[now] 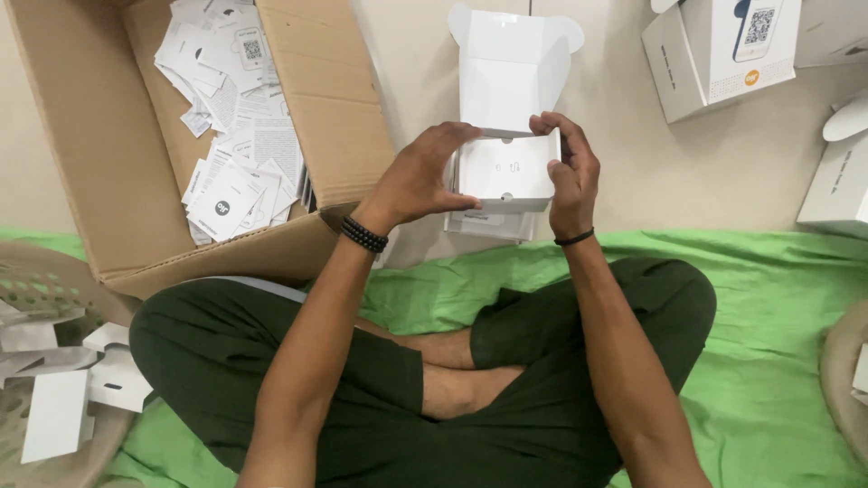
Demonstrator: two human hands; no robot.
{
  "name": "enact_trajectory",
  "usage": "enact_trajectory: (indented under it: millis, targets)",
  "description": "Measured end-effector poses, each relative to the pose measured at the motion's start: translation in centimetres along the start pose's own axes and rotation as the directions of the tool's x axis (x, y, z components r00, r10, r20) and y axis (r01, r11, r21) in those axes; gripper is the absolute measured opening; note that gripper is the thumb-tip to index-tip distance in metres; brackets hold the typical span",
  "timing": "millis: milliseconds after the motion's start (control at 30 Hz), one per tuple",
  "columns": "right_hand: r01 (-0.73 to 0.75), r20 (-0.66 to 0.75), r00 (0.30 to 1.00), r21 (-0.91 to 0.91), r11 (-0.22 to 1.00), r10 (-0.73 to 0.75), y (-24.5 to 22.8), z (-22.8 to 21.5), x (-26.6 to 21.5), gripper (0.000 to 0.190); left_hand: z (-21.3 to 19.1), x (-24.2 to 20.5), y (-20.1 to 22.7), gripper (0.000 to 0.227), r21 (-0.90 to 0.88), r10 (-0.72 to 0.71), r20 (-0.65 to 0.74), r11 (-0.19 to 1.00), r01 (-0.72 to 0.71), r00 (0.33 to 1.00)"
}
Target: The person packs instruction manuals or flyers into white product boxes.
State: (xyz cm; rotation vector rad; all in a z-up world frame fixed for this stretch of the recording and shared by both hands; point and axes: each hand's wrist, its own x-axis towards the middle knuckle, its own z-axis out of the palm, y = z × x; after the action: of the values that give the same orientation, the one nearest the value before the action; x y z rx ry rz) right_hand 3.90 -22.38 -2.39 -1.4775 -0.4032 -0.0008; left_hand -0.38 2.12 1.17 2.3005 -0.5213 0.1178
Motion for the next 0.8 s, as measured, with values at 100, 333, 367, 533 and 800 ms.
enact_trajectory:
  millis: [100,333,367,533,800]
  targets:
    - [0.004,-0.013,1.0,-0.056,0.998,-0.004,-0.1,0.8,-0.6,0.06,-0.6,-0.1,-0.1,0.091,-0.061,-0.06,0.032,0.996,0.062,0.998]
    - [-0.002,0.006,1.0,-0.345,0.939,0.004,-0.6,1.2,-1.6,0.054,0.9,-0.6,-2.0,0.091,-0.039,-0.041,0.064,0.998,0.044,0.997]
    - [-0.032,0.008,0.999,-0.432,0.901,0.04,-0.7,1.2,-1.7,0.052,1.2,-0.7,-2.2,0.09,-0.004,-0.017,0.069,1.0,0.017,0.998]
    - [0.123,0.123,0.991,-0.745,0.655,-0.047,1.6,0.3,-2.8,0.05,2.0,-0.6,-2.3,0.088,0.073,0.012,0.076,0.997,-0.018,0.997]
    - [-0.309,-0.048,0.946,-0.433,0.847,0.321,1.7,1.3,-3.7,0.11,2.8,-0.7,-1.7,0.081,0.267,0.012,0.103,0.963,-0.039,0.995]
